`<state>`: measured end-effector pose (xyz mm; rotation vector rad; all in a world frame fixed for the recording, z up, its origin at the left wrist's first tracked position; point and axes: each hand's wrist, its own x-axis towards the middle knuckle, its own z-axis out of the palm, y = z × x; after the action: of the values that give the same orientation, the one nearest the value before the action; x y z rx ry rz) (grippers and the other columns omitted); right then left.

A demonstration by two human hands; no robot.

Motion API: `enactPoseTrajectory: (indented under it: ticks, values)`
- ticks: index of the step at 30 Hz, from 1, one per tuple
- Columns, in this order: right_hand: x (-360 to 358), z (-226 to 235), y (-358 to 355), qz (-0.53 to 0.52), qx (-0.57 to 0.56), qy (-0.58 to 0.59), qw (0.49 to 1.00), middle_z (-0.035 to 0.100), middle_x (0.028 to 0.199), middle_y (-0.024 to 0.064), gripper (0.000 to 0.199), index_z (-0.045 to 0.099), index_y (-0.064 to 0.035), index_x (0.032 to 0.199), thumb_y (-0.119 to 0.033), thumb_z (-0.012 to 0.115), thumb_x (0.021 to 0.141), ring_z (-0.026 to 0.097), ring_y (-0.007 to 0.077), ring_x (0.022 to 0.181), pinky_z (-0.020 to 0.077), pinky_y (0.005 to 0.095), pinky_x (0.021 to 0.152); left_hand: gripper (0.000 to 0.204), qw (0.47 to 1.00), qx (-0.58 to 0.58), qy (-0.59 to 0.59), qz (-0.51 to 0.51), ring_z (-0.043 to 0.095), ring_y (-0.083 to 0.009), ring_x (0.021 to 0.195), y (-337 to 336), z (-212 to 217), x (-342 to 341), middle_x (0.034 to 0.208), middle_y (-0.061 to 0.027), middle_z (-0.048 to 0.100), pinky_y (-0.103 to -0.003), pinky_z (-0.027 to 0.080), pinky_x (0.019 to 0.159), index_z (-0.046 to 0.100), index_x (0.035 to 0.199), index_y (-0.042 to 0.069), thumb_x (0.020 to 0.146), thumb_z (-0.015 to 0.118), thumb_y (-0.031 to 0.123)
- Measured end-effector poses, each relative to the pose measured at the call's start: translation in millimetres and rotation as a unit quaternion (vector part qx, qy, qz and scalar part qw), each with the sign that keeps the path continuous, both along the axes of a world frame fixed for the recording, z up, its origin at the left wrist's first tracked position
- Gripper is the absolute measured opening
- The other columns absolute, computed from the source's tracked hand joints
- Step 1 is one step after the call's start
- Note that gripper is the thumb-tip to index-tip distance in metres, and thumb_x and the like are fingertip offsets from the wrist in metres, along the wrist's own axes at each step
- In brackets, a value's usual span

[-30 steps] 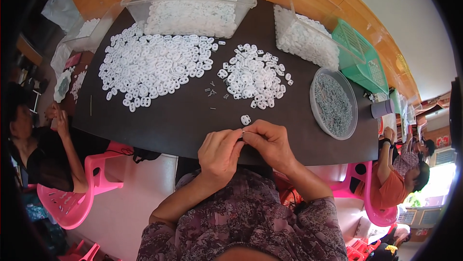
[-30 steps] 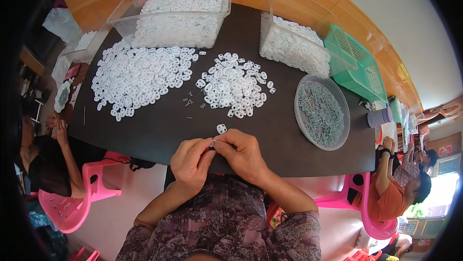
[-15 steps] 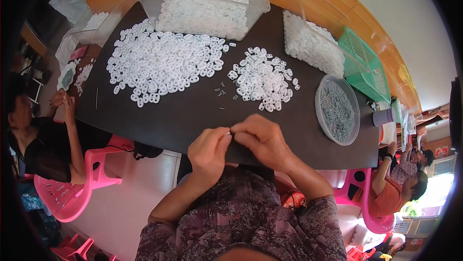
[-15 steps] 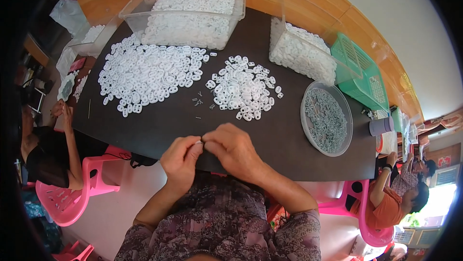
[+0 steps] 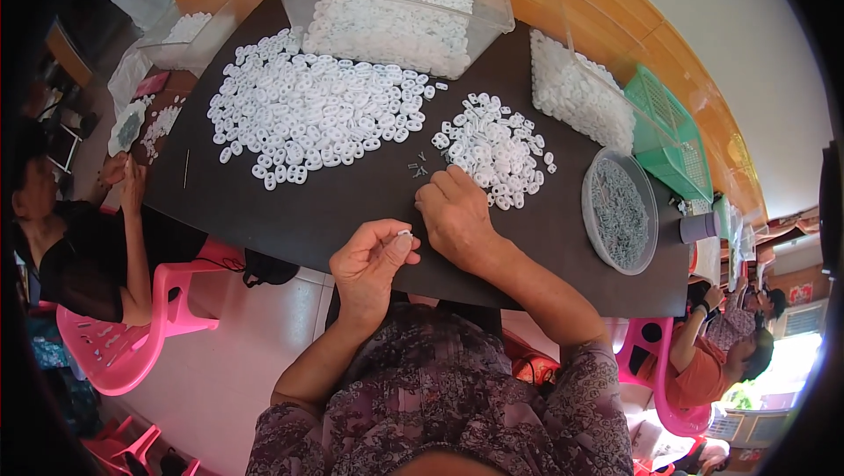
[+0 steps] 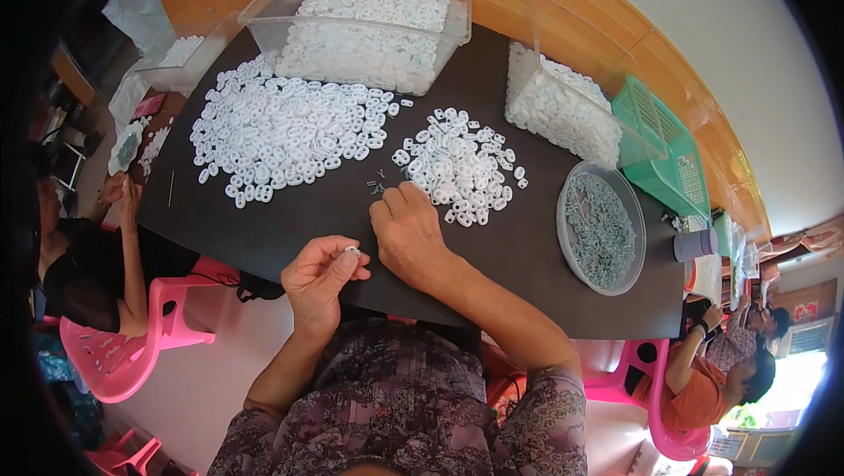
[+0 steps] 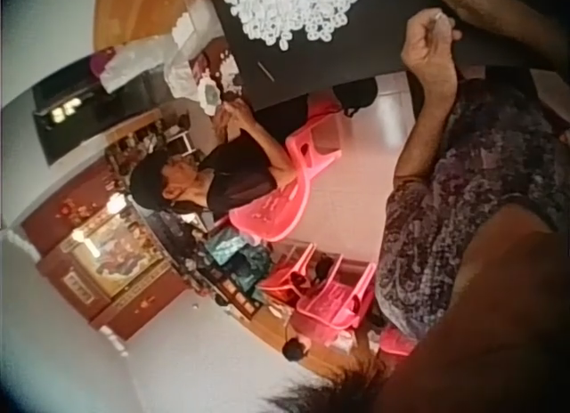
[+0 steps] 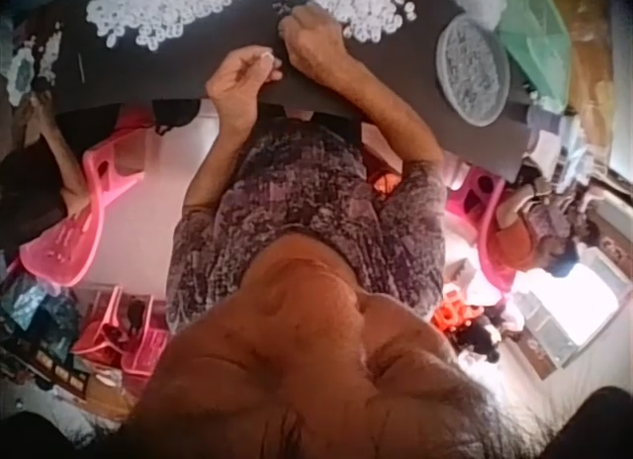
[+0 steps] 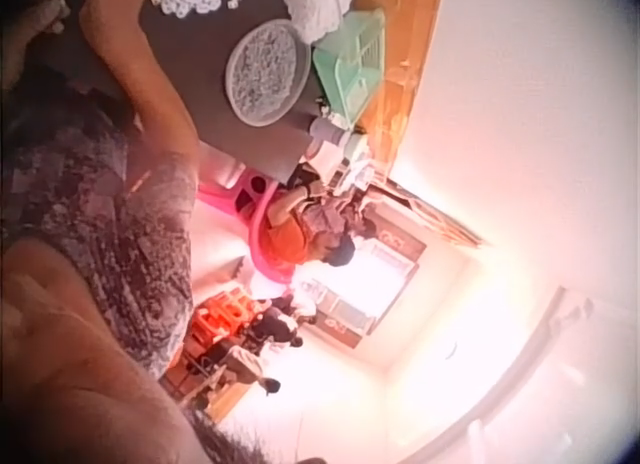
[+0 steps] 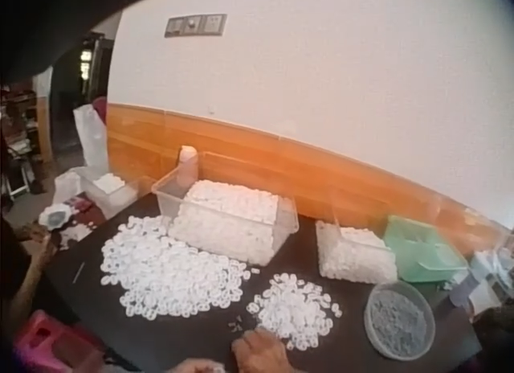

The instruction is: Assembling small white plastic components by manually inserting metal pins.

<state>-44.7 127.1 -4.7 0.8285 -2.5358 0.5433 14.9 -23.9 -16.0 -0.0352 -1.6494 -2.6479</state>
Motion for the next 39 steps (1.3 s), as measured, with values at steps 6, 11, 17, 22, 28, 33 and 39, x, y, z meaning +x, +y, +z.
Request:
enactPoseTrajectory:
  ticks: [6,11,17,22,28,33,39]
  values:
    - [8.3,6.6,4.5,0.018,-0.07,-0.058,0.996,0.053,0.076,0.0114,0.012,0.053,-0.0023,0.075,0.0,0.064,0.071,0.052,0.0306,0.073,0.0435,0.0397,0.063,0.015,1.0,0.012,-0.02,-0.006,0.063,-0.0138,0.07,-0.4,2.3,-1.8,0.083,-0.0103,0.065,-0.024,0.053,0.063,0.061,0.097,-0.005,0.089,0.062,0.008]
    - [31.9,34.8,13.6,-0.006,-0.198,-0.229,0.953,0.056,0.079,0.0084,0.011,0.057,-0.0031,0.083,0.0,0.066,0.076,0.055,0.0219,0.069,0.0448,0.0322,0.06,0.016,0.998,0.018,-0.025,-0.046,0.06,-0.0092,0.071,-1.2,2.8,-2.6,0.085,-0.0074,0.065,-0.02,0.05,0.066,0.06,0.102,-0.003,0.091,0.061,0.008]
    - [42.6,38.5,17.7,-0.01,-0.289,-0.298,0.91,0.054,0.079,0.0038,0.013,0.06,-0.0036,0.087,0.0,0.067,0.077,0.052,0.0113,0.065,0.0434,0.0256,0.057,0.015,0.998,0.003,-0.021,-0.061,0.058,-0.0073,0.07,7.0,6.0,-1.3,0.085,-0.0057,0.064,-0.02,0.049,0.065,0.061,0.102,-0.003,0.091,0.06,0.008]
    - [46.2,42.8,20.0,-0.023,-0.298,-0.332,0.895,0.059,0.083,0.0001,0.012,0.061,-0.0018,0.089,0.002,0.067,0.079,0.053,0.0066,0.073,0.0447,0.0227,0.068,0.015,0.998,-0.001,-0.009,-0.067,0.057,-0.0067,0.071,10.6,6.2,-0.1,0.086,-0.005,0.063,-0.019,0.049,0.066,0.061,0.102,-0.003,0.092,0.06,0.008]
    - [47.3,42.7,18.2,-0.025,-0.297,-0.337,0.893,0.059,0.082,-0.0003,0.013,0.061,-0.0017,0.089,0.002,0.068,0.078,0.053,0.0059,0.073,0.0444,0.0224,0.068,0.014,0.997,-0.017,-0.008,-0.072,0.057,-0.0065,0.071,10.7,6.8,1.7,0.086,-0.0046,0.063,-0.019,0.049,0.066,0.061,0.102,-0.003,0.092,0.059,0.008]
    - [47.1,42.5,17.1,-0.019,-0.299,-0.332,0.895,0.059,0.081,-0.0004,0.013,0.061,-0.002,0.089,0.002,0.068,0.078,0.052,0.0056,0.072,0.0439,0.0224,0.067,0.013,0.997,-0.037,0.005,-0.065,0.057,-0.0064,0.07,10.8,5.1,1.5,0.085,-0.0039,0.062,-0.019,0.049,0.064,0.062,0.101,-0.002,0.092,0.058,0.007]
    - [46.8,42.2,14.9,-0.028,-0.296,-0.333,0.895,0.06,0.079,-0.0009,0.011,0.062,-0.0021,0.087,0.001,0.068,0.079,0.052,0.005,0.071,0.0431,0.0223,0.065,0.01,0.996,-0.067,0.017,-0.049,0.057,-0.0065,0.067,11.4,4.7,2.0,0.084,-0.0041,0.062,-0.02,0.049,0.061,0.062,0.098,-0.003,0.091,0.058,0.004]
